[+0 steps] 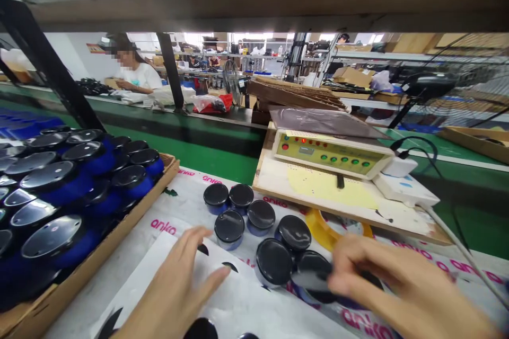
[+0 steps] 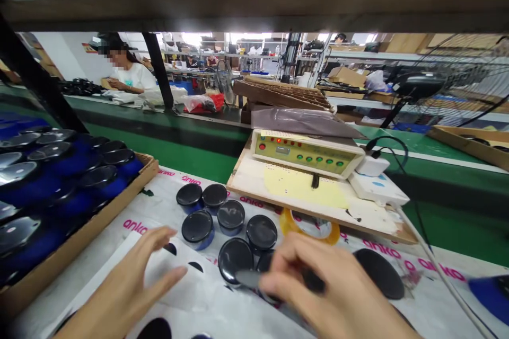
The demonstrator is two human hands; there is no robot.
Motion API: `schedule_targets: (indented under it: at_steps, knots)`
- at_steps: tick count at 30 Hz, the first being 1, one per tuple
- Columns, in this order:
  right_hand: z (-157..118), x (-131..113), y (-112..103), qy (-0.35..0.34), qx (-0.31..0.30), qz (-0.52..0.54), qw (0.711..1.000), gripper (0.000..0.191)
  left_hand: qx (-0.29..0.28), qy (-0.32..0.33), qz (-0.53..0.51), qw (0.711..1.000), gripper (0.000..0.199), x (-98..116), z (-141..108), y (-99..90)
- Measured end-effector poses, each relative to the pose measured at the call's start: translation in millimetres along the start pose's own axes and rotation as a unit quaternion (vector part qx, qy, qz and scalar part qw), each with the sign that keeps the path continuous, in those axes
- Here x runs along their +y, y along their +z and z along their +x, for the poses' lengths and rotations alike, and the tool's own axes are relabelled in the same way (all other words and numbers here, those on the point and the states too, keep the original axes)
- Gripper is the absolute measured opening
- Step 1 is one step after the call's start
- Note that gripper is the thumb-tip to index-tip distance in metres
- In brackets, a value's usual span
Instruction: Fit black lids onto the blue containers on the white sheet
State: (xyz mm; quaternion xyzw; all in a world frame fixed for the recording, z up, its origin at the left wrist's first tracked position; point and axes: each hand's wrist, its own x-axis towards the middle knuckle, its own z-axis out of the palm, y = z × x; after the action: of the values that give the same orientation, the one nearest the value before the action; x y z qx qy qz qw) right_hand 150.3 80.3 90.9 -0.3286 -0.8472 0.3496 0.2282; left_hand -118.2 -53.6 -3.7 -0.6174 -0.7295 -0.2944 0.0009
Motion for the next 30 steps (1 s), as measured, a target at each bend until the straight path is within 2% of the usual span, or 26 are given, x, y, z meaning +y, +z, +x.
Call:
schedule_targets:
  at_steps: [1, 3, 6, 8, 11, 15, 17, 20, 23, 26, 30]
  knots:
    - [19.7, -4.2, 6.9, 0.035, -0.033, 0.036, 0.998, 0.030, -0.014, -0.009, -0.020, 1.000, 0.051, -4.9, 15.7, -2.7]
    - [57.3, -10.3, 28.1, 0.070, -0.061, 0.112, 0.989, 0.036, -0.034, -0.001, -0.054, 0.998, 0.055, -10.8, 40.6, 1.0]
    - [96.8, -11.1, 63.6, 0.046, -0.045, 0.130, 0.989, 0.036, -0.045, 0.004, -0.106, 0.993, 0.058, -13.2, 54.8, 15.1]
    - [108.3, -7.2, 79.6, 0.021, -0.027, 0.122, 0.992, 0.034, -0.060, -0.018, -0.128, 0.990, 0.060, -14.1, 52.7, 20.8]
    - [110.6, 0.2, 86.2, 0.016, 0.006, 0.143, 0.990, 0.034, -0.077, -0.038, -0.132, 0.988, 0.073, -16.5, 46.0, 21.4]
    - [108.2, 3.6, 76.5, 0.078, 0.038, 0.194, 0.977, 0.040, -0.068, 0.047, -0.102, 0.991, 0.080, -19.9, 44.2, 20.7]
    - [108.7, 1.0, 72.3, 0.106, 0.030, 0.194, 0.975, 0.041, -0.065, 0.060, -0.111, 0.990, 0.080, -20.3, 45.6, 21.8]
    - [111.1, -4.4, 73.9, 0.088, 0.021, 0.154, 0.984, 0.039, -0.080, -0.014, -0.145, 0.986, 0.084, -19.1, 48.6, 22.5]
    - [113.6, -6.0, 84.4, 0.052, 0.025, 0.111, 0.992, 0.035, -0.109, -0.077, -0.157, 0.979, 0.076, -17.5, 51.0, 21.2]
    - [114.6, -3.5, 96.1, 0.056, 0.010, 0.090, 0.994, 0.033, -0.112, -0.076, -0.170, 0.976, 0.072, -18.2, 51.4, 20.5]
    - [113.1, -1.6, 102.3, 0.057, -0.002, 0.073, 0.996, 0.032, -0.087, -0.052, -0.166, 0.981, 0.073, -20.5, 49.3, 23.2]
